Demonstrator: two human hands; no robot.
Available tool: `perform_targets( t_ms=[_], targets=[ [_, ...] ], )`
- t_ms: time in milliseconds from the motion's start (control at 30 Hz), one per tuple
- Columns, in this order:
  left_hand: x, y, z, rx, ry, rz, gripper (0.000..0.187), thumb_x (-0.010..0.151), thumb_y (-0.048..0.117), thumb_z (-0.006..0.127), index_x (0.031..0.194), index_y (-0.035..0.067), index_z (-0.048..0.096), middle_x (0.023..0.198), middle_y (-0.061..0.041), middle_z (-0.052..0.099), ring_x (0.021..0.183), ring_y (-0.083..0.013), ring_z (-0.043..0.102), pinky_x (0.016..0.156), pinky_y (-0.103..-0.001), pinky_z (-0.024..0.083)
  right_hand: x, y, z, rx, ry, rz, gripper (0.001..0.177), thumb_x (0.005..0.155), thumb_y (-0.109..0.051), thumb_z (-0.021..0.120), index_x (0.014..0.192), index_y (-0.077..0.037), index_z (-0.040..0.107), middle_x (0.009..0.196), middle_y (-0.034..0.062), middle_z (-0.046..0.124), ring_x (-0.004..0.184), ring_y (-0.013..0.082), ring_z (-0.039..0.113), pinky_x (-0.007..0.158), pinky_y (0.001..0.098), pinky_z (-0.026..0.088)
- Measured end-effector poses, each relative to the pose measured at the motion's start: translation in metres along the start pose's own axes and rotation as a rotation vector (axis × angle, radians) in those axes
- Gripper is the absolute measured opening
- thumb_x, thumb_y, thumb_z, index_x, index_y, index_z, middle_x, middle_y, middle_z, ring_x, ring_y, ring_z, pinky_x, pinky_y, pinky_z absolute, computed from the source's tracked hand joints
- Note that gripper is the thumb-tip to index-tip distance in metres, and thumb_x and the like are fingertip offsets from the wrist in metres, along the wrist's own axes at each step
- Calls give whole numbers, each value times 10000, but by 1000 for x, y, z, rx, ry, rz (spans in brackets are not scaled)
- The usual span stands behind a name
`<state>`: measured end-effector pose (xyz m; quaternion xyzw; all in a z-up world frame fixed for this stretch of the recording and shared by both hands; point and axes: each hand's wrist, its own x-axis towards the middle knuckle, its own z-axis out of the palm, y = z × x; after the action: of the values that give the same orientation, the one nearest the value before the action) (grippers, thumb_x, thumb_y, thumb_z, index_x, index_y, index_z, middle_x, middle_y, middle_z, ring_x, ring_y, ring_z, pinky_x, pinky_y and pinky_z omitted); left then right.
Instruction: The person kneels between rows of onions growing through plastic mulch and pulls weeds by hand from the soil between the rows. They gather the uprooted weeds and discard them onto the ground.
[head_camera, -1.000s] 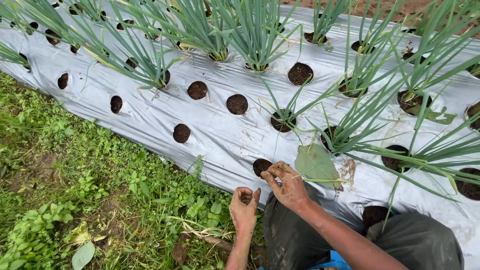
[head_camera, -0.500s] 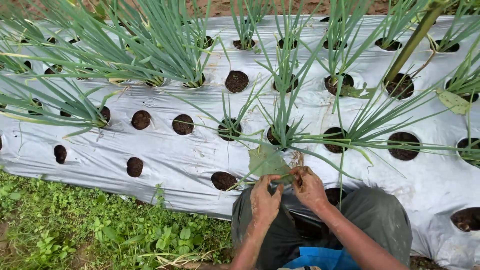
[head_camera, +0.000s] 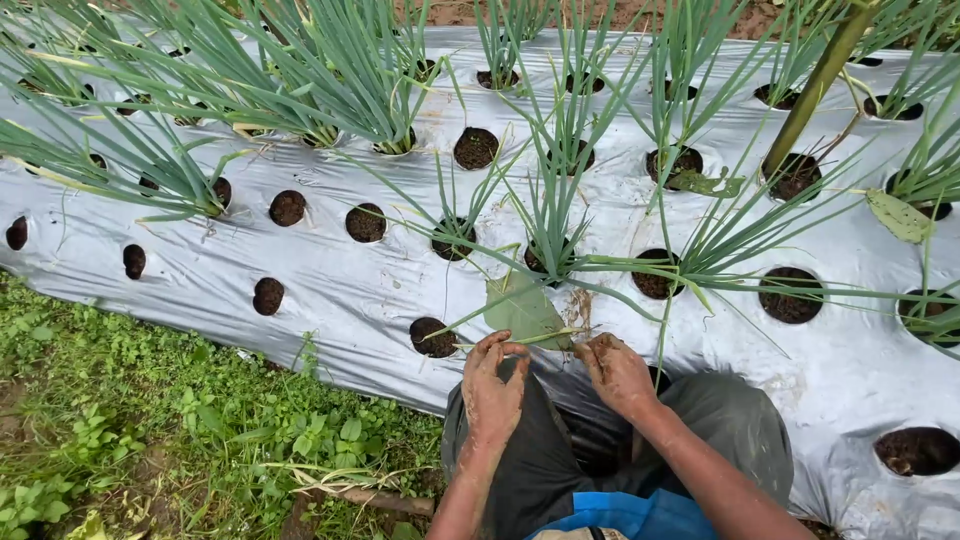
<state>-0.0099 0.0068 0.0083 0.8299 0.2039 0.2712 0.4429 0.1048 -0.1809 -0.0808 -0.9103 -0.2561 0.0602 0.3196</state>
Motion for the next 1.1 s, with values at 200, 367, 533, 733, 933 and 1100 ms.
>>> perform_targets(
  t_ms=[200,367,533,733,933,1100],
  targets=[
    [-1,-20,-56,20,229,-156,244,770,92,840,967,194,739,972,-9,712,935,-242,730,854,-387,573,-7,1,10,-89,-16,-186,309,828,-155,715,1104,-244,610,1026,29,533,956,369,689,772,465,621],
    [-16,-60,-101,30,431,-297,214,770,47,845,896,147,704,817,-6,639,743,-165,683,715,-285,583,-8,3,20,-18,-32,-254,290,821,-130,717,1076,-241,634,927,14,562,869,329,701,716,435,619],
    [-46,-82,-130,11,529,-500,210,751,8,797,897,141,724,860,-4,655,715,-105,668,693,-239,589,-16,-27,14,77,-50,-312,270,814,-99,721,1039,-237,664,801,-7,600,757,279,716,645,396,616],
    [-87,-80,-153,31,475,-547,400,800,5,780,1181,102,704,1343,-221,601,1255,-443,597,1056,-482,522,-19,-33,26,83,-214,-253,564,878,-117,672,1383,-353,583,1241,75,602,1011,401,708,752,507,640],
    [-110,-20,-175,-131,437,-754,332,827,159,824,1150,121,758,1377,-179,646,1286,-427,609,1081,-522,482,-27,-44,33,-47,-266,-243,265,847,-350,725,1087,-239,750,817,47,742,806,325,731,678,448,608],
    [-153,-92,-162,-16,395,-733,315,814,289,883,1086,153,802,1235,-132,749,1187,-348,684,1006,-434,517,-30,-30,75,-144,-285,-345,79,944,-325,651,969,-286,716,855,-20,662,765,226,726,653,351,614]
  ],
)
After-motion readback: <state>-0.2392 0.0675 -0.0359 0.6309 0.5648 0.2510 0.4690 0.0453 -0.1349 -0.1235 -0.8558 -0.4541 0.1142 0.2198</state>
